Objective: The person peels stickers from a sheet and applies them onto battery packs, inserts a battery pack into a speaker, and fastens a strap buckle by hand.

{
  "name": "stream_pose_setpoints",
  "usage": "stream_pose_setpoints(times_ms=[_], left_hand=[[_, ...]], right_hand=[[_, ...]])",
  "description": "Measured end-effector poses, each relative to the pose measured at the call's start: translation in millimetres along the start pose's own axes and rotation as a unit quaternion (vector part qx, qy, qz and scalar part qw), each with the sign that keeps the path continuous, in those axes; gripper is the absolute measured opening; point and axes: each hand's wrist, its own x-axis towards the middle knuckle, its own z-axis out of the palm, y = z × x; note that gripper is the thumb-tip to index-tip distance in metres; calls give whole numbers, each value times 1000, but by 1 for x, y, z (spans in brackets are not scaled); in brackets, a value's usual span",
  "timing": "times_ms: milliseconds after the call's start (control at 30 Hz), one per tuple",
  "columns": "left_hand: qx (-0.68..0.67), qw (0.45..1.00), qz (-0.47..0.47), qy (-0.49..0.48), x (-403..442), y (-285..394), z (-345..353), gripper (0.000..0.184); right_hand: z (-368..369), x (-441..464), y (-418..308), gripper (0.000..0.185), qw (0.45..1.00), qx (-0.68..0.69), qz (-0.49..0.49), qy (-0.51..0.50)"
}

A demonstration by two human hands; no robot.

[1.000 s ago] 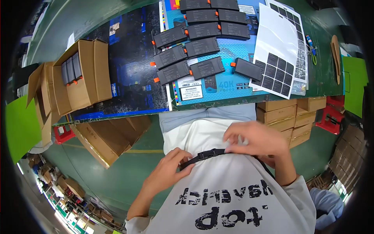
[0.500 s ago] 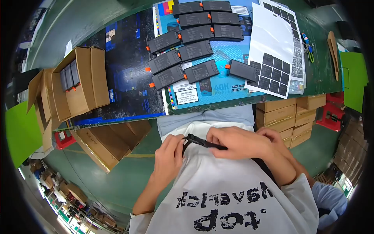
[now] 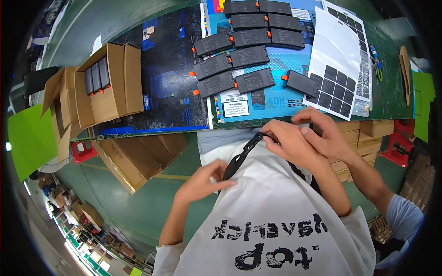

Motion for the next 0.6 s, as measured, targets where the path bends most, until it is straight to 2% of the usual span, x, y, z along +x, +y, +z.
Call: stream_pose_setpoints(times_ms=[67,133,167,233,300,367,433,500,567,600], left_hand=[[28,999,40,15,-9,-4,10,17],[3,988,6,153,-19,2,23,12],[2,988,5,154,-22,0,28,12],[-74,973,-16,220,-25,-5,34,8],[-215,950,-30,224,-24,-27,26,8],[-236,943,-32,233,-27,-30,18,10],[-344,906,-19,247,-32,-35,11,11],[-345,904,-14,252,-33,-24,8,11],[-320,919,7,232,-33,-14,3,12],[-319,919,7,233,-32,-11,-1,12]], right_hand=[[-7,3,4,16,999,-26,-21,-3],[-24,7,-3,16,998,-13,-39,-47],[-34,11,-9,17,996,-6,-50,-69],[-54,18,-22,19,991,11,-70,-112],[-70,26,-34,23,983,28,-93,-154],[-72,39,-46,27,969,18,-111,-218],[-47,49,-50,30,967,0,-130,-220],[-24,57,-47,33,963,-17,-149,-223],[-6,65,-42,35,941,11,-51,-333],[2,70,-38,35,941,12,-53,-333]])
